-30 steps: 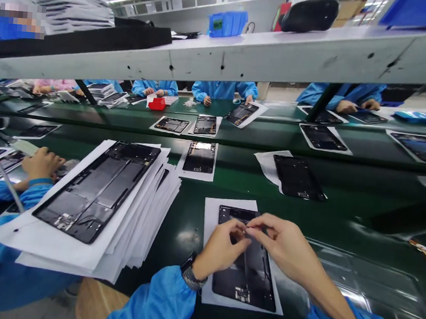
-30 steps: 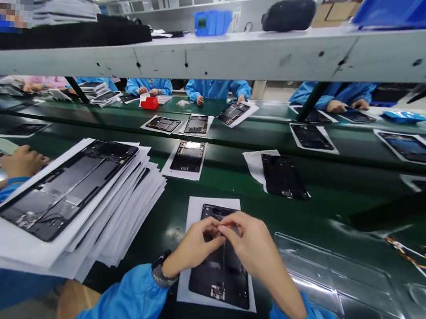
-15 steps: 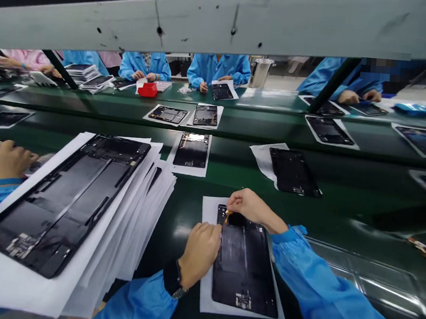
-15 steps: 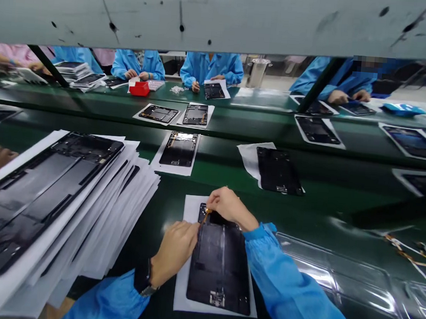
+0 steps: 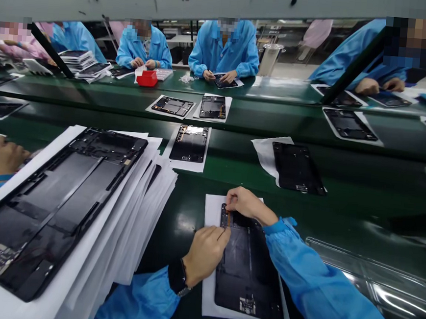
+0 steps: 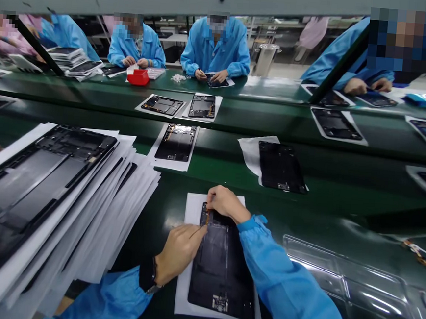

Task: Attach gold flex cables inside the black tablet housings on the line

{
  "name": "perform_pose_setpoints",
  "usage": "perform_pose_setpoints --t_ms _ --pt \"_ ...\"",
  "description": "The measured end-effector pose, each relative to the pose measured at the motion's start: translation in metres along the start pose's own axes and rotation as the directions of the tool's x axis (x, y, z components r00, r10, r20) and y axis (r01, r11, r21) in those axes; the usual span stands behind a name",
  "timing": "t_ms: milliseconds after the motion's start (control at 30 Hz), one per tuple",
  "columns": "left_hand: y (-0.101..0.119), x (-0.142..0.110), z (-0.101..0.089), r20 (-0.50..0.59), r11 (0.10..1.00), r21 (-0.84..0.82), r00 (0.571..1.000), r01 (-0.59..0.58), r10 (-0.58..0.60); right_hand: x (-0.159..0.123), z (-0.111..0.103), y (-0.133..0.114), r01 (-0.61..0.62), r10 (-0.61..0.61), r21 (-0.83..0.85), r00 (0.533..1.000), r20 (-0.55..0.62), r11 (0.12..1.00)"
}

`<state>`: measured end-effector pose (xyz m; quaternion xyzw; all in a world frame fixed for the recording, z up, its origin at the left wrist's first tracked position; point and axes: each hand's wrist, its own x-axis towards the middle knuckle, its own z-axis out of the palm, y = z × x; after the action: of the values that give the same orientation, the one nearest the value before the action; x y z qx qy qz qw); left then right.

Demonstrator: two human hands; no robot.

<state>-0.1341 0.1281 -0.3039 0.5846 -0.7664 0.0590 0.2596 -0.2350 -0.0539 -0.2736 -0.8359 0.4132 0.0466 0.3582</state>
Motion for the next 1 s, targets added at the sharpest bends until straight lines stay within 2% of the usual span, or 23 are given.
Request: perform_pose_setpoints --t_ms 167,333,433,600,800,900,1000 --pt "-0.002 -0.004 0.002 -0.01 0.998 -0.058 1.0 -0.028 0.027 0.015 -0.014 -0.003 -0.067 0.078 -0.108 0.992 0.103 0.992" --pt "-0.005 -0.007 0.002 -0.031 0.993 -0.111 0.999 -0.028 0.025 0.011 -0.021 -0.015 -0.092 0.112 -0.269 0.992 0.059 0.959" --pt "-0.005 -0.007 0.002 -0.018 0.992 -0.127 1.0 -0.022 0.02 -0.002 -0.015 -0.017 -0.056 0.058 -0.354 0.998 -0.005 0.933" --pt "-0.005 -0.005 0.003 0.009 0.991 -0.129 1.0 -0.025 0.026 -0.023 -0.001 -0.012 0.023 -0.05 -0.447 0.998 -0.048 0.894" --pt "-0.003 -0.004 0.001 -0.017 0.987 -0.16 1.0 -0.004 0.002 -0.032 0.005 -0.003 0.099 -0.22 -0.573 0.965 -0.146 0.814" --pt "-0.004 -0.005 0.003 -0.04 0.984 -0.173 0.998 -0.052 0.046 -0.035 0.011 0.006 0.126 -0.26 -0.577 0.953 -0.155 0.807" --pt "-0.005 -0.007 0.006 -0.014 0.983 -0.16 0.996 -0.085 0.084 -0.038 0.014 0.015 0.133 -0.26 -0.538 0.951 -0.166 0.832"
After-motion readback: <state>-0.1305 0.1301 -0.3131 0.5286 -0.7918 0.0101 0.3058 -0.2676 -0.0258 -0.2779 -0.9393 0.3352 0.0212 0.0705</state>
